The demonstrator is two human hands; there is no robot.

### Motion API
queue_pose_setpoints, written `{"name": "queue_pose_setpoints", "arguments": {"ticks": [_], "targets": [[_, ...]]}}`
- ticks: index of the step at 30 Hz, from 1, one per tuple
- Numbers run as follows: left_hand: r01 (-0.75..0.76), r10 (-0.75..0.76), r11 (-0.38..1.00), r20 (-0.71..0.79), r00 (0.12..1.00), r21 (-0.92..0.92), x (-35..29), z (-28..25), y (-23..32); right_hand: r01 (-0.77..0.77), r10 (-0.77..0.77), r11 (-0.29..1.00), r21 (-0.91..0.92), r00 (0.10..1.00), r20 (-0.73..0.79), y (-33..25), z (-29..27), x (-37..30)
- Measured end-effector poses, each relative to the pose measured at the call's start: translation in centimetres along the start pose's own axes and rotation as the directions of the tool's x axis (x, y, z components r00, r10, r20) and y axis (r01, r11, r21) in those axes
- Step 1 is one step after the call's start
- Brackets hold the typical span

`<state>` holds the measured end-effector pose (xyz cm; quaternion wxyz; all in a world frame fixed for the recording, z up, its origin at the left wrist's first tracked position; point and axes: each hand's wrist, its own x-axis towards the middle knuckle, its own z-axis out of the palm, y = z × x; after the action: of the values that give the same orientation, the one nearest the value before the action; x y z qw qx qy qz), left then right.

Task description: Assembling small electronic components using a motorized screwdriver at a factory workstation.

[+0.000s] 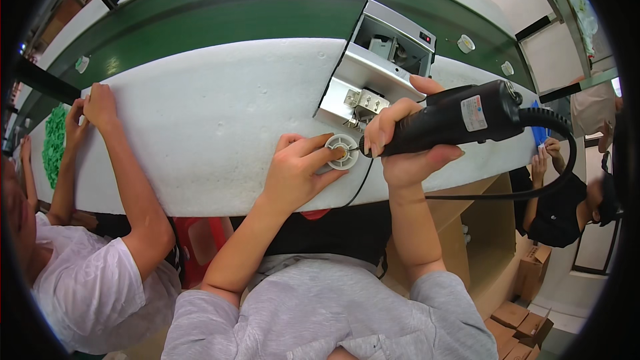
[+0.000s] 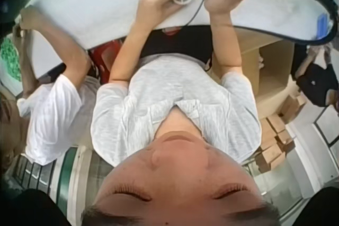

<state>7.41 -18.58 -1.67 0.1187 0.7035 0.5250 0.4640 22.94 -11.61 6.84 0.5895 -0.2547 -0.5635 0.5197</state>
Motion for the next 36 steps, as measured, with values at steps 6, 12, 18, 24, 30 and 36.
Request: {"name": "queue_pose_setpoints", "arguments": {"ticks": [6, 12, 18, 24, 30, 36], "targets": [[-0.002, 0.002, 1.000, 0.008, 1.000, 0.013, 0.0, 0.0, -0.2, 0.013, -0.013, 1.000, -0.002, 1.000, 0.021, 0.3, -0.1, -0.1], [-0.004, 0.004, 1.000, 0.006, 1.000, 0.013, 0.1, 0.1, -0.1, 0.004, -0.007, 0.998, 0.061, 0.999, 0.041, 0.1, -0.3, -0.1], [0.017, -0.017, 1.000, 0.006, 1.000, -0.011, 0.6, -0.5, 0.8, 0.042, -0.050, 0.984, 0.172, 0.998, 0.040, -0.7, -0.4, -0.4], [-0.019, 0.019, 1.000, -0.046, 0.999, -0.007, 0.3, 0.1, 0.1, 0.127, -0.157, 0.948, 0.293, 0.984, 0.082, -1.0, 0.0, -0.7], [-0.036, 0.035, 0.998, -0.033, 0.999, -0.041, 0.1, 0.0, -0.2, 0.132, -0.166, 0.945, 0.299, 0.982, 0.093, -1.0, 0.1, -0.8], [-0.042, 0.041, 0.998, -0.035, 0.999, -0.039, 0.3, -0.1, 0.0, 0.130, -0.165, 0.940, 0.315, 0.983, 0.085, -1.0, -0.1, -0.9]]}}
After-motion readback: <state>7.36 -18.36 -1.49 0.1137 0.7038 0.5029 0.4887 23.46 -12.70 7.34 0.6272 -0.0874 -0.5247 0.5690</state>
